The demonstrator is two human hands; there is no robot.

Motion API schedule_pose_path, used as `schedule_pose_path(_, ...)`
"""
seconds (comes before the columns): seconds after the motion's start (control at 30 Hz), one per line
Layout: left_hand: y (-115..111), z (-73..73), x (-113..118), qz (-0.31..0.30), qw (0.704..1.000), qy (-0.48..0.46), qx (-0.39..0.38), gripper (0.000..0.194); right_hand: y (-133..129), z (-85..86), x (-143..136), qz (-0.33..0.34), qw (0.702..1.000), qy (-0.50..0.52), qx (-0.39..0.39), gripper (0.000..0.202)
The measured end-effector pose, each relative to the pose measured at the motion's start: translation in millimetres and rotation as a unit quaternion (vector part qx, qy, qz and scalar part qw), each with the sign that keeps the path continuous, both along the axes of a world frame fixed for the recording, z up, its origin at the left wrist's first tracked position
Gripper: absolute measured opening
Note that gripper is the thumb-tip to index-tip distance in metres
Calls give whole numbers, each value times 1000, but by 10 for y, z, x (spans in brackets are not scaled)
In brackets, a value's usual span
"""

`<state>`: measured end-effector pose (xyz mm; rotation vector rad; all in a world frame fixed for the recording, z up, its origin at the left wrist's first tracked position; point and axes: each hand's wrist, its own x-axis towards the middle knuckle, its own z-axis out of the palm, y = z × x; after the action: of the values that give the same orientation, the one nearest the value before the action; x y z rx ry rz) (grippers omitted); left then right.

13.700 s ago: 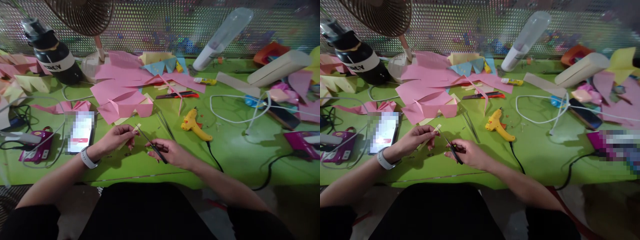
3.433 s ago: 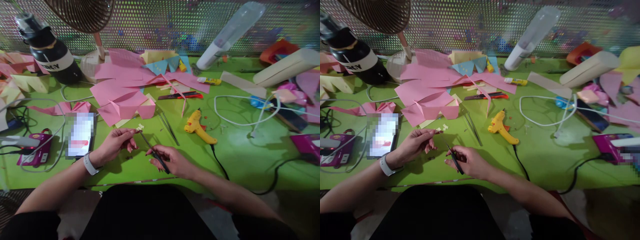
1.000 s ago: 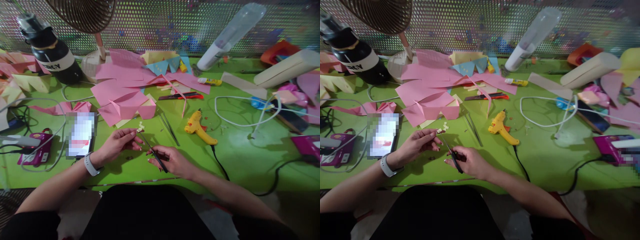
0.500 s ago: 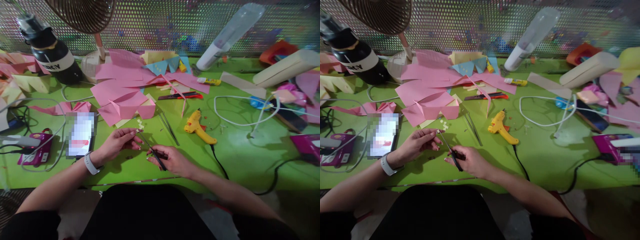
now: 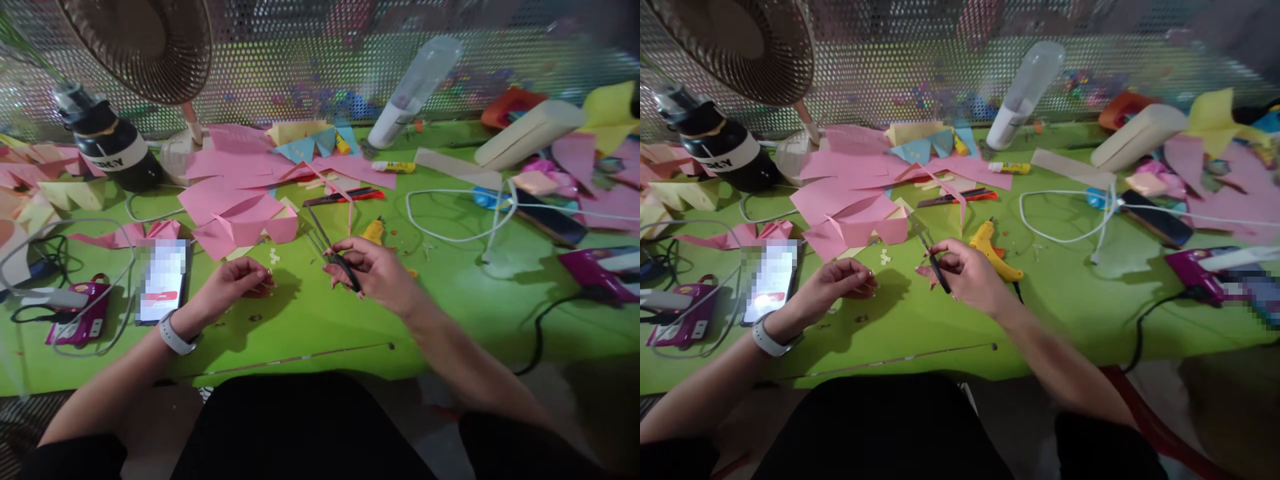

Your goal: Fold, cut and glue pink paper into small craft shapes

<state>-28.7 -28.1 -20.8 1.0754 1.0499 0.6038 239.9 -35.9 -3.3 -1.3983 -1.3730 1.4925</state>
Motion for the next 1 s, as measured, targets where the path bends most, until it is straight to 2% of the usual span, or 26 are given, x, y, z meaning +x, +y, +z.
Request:
schedule_pose_path(0.13,-63,135,3,-84,977,122,151,20,20,138,98,43,993,-89,57,47)
schedule_pose_path(0.23,-62,302,-11,-128,959,158,198,18,177,193,182,70,972,-202,100,50)
schedule_pose_path(0.37,178,566,25,-94,946,187,247,17,659,192,241,60,928,-328,168,52)
schedule_pose_path(0.43,401,673,99,-69,935,217,270,19,933,159,229,39,888,-419,187,49)
schedule_pose_path(0.5,660,734,212,-44,928,241,280,21,1162,106,195,50,847,-496,183,43)
schedule_pose_path(0.6,1043,713,420,-13,928,232,291,19,1373,8,114,62,808,-554,191,42)
schedule_pose_path(0.7,1325,596,589,9,948,179,262,17,1449,-71,21,69,786,-587,181,43)
schedule_pose_path(0.8,1445,480,627,-7,948,196,250,48,1470,-104,-52,76,781,-597,168,41)
schedule_pose_path(0.83,1450,457,605,-17,941,216,258,52,1474,-107,-67,79,782,-595,167,41)
schedule_pose_path(0.9,1418,445,515,-39,919,263,292,44,1484,-102,-84,88,784,-592,163,38)
schedule_pose_path(0.97,1350,469,381,-66,883,321,335,31,1495,-87,-79,103,789,-584,160,35)
schedule_pose_path(1.0,1309,489,303,-91,865,353,345,31,1502,-77,-70,113,792,-579,158,34)
